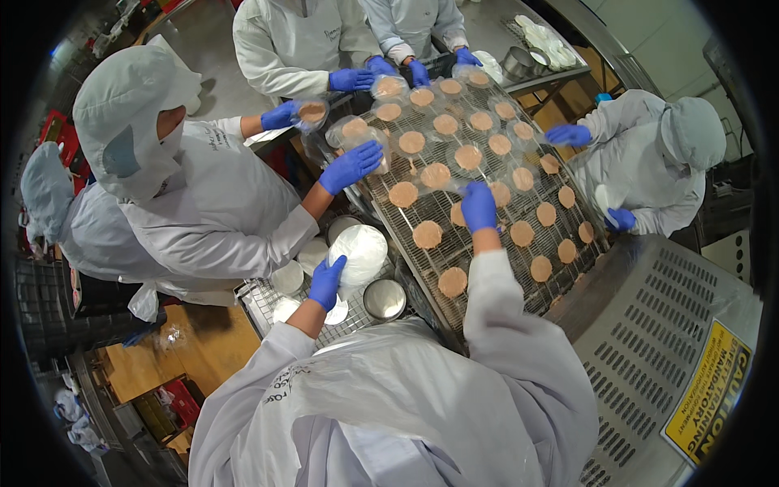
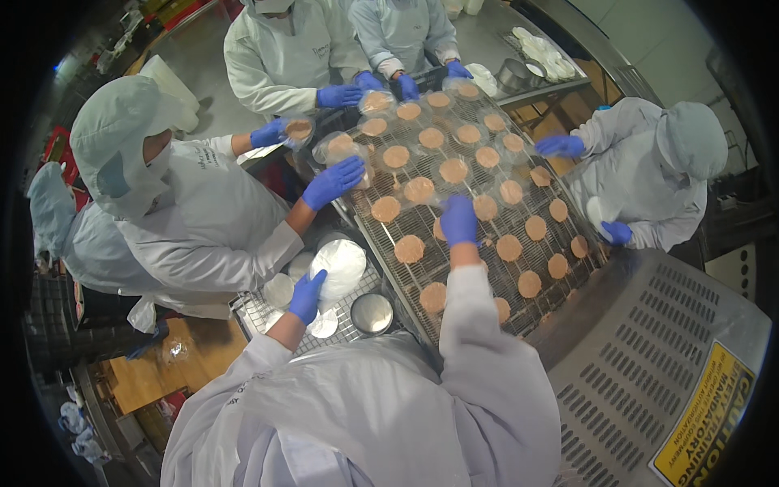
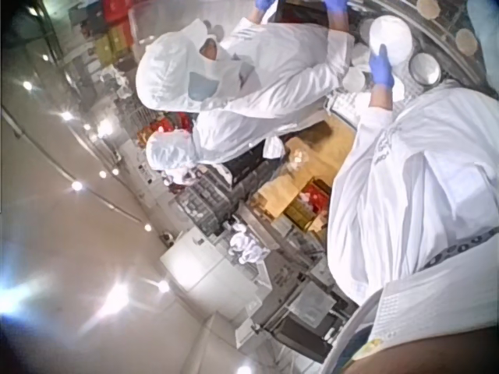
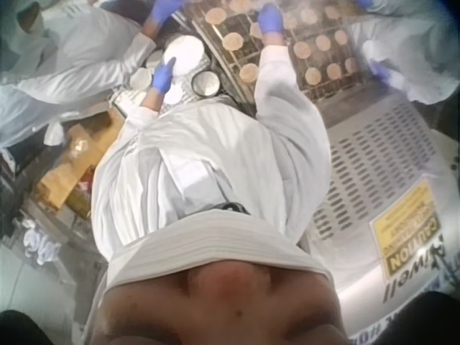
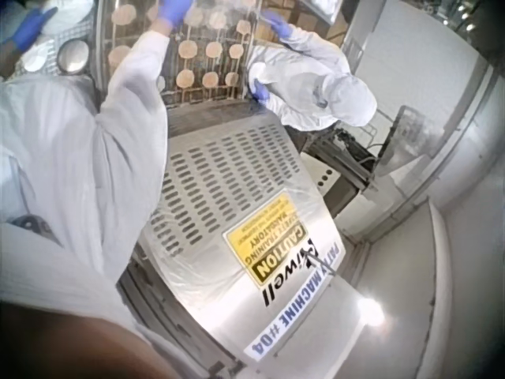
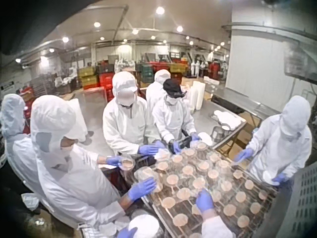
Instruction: The person places white circular discs onto a wire rack filled with round food items. They repeatedly pick up discs and position them on the rack alongside coworkers in a food processing area.
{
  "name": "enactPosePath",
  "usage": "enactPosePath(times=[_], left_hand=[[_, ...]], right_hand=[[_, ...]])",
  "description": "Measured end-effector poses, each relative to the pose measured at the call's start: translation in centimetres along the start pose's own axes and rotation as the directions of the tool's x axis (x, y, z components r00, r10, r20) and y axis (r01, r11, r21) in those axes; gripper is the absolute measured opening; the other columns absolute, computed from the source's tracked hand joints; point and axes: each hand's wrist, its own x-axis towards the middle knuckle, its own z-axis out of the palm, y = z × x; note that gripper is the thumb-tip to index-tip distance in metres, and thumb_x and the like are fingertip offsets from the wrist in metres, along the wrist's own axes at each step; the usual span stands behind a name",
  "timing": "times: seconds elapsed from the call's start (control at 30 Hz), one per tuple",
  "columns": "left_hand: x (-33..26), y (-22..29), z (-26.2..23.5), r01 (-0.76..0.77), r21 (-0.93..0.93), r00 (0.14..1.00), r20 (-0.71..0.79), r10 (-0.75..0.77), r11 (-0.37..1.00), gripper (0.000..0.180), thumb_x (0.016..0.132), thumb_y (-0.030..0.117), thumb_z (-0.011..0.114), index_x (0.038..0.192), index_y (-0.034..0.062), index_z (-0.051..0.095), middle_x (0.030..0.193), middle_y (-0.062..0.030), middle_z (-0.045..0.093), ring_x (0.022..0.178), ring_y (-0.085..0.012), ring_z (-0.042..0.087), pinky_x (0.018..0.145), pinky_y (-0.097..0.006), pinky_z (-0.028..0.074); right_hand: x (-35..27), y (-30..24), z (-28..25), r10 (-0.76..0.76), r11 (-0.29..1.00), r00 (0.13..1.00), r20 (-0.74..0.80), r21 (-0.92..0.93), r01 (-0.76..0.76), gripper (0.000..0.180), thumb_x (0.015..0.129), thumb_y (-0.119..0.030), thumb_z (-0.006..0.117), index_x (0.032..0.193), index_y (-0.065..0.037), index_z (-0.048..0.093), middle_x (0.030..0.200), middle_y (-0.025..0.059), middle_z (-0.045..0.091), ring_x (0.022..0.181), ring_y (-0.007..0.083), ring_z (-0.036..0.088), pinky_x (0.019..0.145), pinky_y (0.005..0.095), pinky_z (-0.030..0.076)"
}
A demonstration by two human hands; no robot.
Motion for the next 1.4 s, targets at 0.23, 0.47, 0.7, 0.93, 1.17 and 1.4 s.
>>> enactPosePath(times=[0.23,0.47,0.7,0.93,1.17,1.4], left_hand=[[-0.3,-1.4,-0.6,0.015,0.036,0.999,0.036,-0.016,0.999,0.049,0.085,0.020,0.062,0.127,-0.0014,0.045,0.119,-0.0109,0.054,0.106,-0.0200,0.054,0.092,-0.032,0.043],[1.1,1.1,-1.2,0.001,-0.032,1.000,-0.001,-0.001,0.999,0.044,0.085,0.017,0.062,0.122,-0.0021,0.050,0.113,-0.0110,0.059,0.097,-0.0197,0.058,0.087,-0.030,0.045],[-1.2,1.9,0.9,-0.018,0.059,0.999,-0.028,0.019,0.998,0.046,0.085,0.019,0.063,0.123,-0.0023,0.050,0.112,-0.0106,0.059,0.097,-0.0185,0.058,0.085,-0.031,0.046],[-1.6,0.7,2.2,0.018,-0.058,0.998,-0.051,-0.021,0.998,0.043,0.085,0.017,0.062,0.123,-0.0003,0.050,0.114,-0.0109,0.058,0.100,-0.0192,0.058,0.087,-0.031,0.046],[2.6,0.8,4.5,0.067,0.031,0.997,-0.033,-0.066,0.997,0.043,0.086,0.017,0.062,0.123,-0.0013,0.050,0.115,-0.0102,0.058,0.101,-0.0189,0.057,0.087,-0.032,0.046],[3.8,-0.2,3.6,0.053,-0.011,0.999,0.003,-0.053,0.999,0.045,0.086,0.019,0.063,0.123,-0.0009,0.049,0.115,-0.0100,0.058,0.100,-0.0185,0.057,0.087,-0.031,0.046]], right_hand=[[-10.0,5.6,2.3,0.193,0.981,0.981,0.000,-0.023,-0.193,0.025,0.081,-0.008,0.052,0.103,-0.006,0.063,0.113,0.0183,0.057,0.104,0.0345,0.053,0.088,0.0384,0.043],[-0.9,-1.7,0.0,-0.090,0.988,0.980,-0.178,-0.143,0.064,0.047,0.078,-0.011,0.058,0.124,-0.011,0.052,0.122,0.0188,0.051,0.120,0.0379,0.040,0.104,0.0462,0.026],[10.8,-9.5,4.9,-0.120,0.981,0.979,-0.163,0.132,0.142,0.026,0.080,-0.015,0.055,0.103,-0.005,0.063,0.104,0.0241,0.060,0.098,0.0374,0.057,0.088,0.0428,0.044],[12.5,1.5,3.8,-0.136,0.991,0.990,-0.022,-0.022,0.135,0.037,0.084,-0.023,0.055,0.117,-0.006,0.056,0.114,0.0226,0.056,0.107,0.0365,0.053,0.093,0.0456,0.041],[18.9,6.1,-2.5,0.021,0.943,0.875,-0.483,-0.280,-0.178,0.037,0.082,-0.024,0.059,0.112,-0.004,0.058,0.116,0.0221,0.055,0.115,0.0379,0.046,0.097,0.0405,0.037],[17.9,0.7,-5.1,-0.281,0.960,0.774,-0.567,-0.167,0.226,0.025,0.085,-0.018,0.053,0.101,0.000,0.060,0.101,0.0229,0.058,0.096,0.0380,0.053,0.086,0.0425,0.042]])
